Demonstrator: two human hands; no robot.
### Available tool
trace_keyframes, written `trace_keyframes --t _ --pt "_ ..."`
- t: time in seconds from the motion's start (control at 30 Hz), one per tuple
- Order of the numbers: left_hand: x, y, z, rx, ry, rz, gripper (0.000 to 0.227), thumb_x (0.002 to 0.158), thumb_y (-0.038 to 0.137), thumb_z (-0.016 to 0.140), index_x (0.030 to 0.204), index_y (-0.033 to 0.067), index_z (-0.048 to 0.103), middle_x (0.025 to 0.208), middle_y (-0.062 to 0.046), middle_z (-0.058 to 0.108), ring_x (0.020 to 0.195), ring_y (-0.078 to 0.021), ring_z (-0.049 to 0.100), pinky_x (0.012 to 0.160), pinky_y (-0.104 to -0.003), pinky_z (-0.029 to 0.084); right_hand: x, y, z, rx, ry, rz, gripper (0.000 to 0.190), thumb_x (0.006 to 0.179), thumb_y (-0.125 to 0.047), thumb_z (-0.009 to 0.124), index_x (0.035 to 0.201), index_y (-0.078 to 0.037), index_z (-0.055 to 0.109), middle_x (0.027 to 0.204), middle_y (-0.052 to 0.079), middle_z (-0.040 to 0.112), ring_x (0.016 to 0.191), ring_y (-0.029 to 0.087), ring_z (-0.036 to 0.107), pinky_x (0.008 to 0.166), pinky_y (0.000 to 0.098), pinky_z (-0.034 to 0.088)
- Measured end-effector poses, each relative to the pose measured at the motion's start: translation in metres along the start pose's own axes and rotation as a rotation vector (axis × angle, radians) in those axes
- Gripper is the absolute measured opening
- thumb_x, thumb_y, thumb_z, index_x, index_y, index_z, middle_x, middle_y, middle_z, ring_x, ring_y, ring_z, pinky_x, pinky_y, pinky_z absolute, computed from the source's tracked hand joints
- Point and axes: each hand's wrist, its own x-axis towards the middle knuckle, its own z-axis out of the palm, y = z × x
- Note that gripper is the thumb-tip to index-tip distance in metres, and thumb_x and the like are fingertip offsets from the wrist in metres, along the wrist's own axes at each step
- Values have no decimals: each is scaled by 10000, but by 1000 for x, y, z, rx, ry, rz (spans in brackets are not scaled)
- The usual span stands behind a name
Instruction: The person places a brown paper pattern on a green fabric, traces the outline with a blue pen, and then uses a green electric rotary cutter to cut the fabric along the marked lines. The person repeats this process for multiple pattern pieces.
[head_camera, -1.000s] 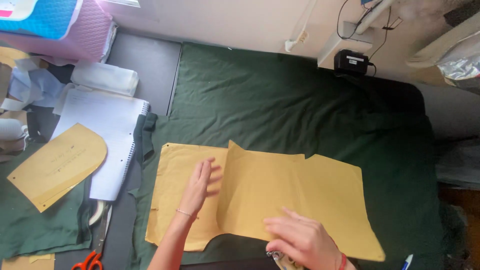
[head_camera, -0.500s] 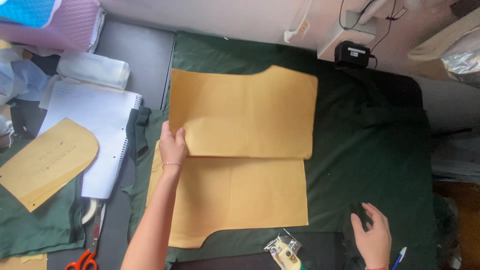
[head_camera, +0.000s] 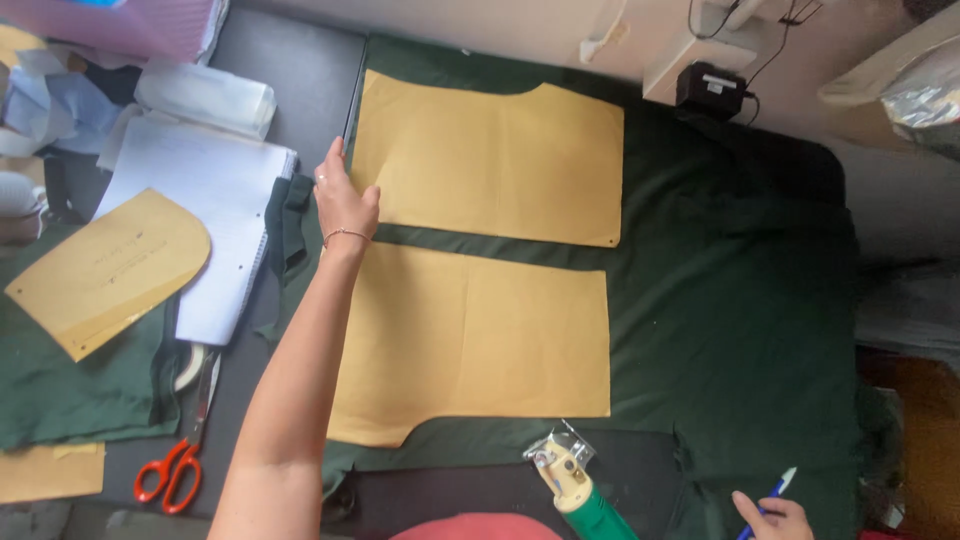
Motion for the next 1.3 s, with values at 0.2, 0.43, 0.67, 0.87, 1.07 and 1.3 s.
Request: trace_keyframes --t 0.2,0.43,0.67,0.87,1.07,1.3 --pt "-153 -13 -68 -132 79 250 436 708 25 478 1141 71 476 1128 -98 495 1090 -226 437 927 -323 346 -4 5 -11 236 -42 -109 366 737 -62 717 1016 105 549 801 244 639 601 287 621 570 329 487" --pt "-319 -60 -112 241 252 203 164 798 24 602 955 74 596 1063 -82 582 978 -220 541 857 -351 384 -24 19 -34 4 58 -425 283 711 -77 554 992 -91 579 863 123 621 856 312 572 785 388 388" --pt "-339 -73 -117 537 75 460 270 749 330 634 996 236 580 1080 76 547 908 -139 543 862 -336 364 -92 8 -14 -71 56 -839 426 659 -241 598 1005 6 567 1003 153 451 907 304 513 753 390 448" --pt "-334 -84 -110 477 46 425 207 779 292 627 980 253 595 1079 51 543 914 -140 537 879 -370 364 -98 15 -30 -330 -19 -908 239 791 -197 496 967 -53 573 873 98 538 758 264 540 567 393 467" --pt "-332 -91 -113 436 62 470 158 792 254 641 946 250 610 1037 58 560 905 -145 553 869 -350 378 -109 64 -36 -535 -174 -650 293 746 -281 455 965 -148 596 942 16 566 780 247 571 585 381 476" --pt "-331 -95 -112 423 32 474 165 782 238 643 943 253 613 1030 61 557 894 -141 553 842 -341 376 -129 32 -44 -761 -250 -507 326 754 -256 500 1047 -126 559 1007 146 548 939 322 567 818 387 483"
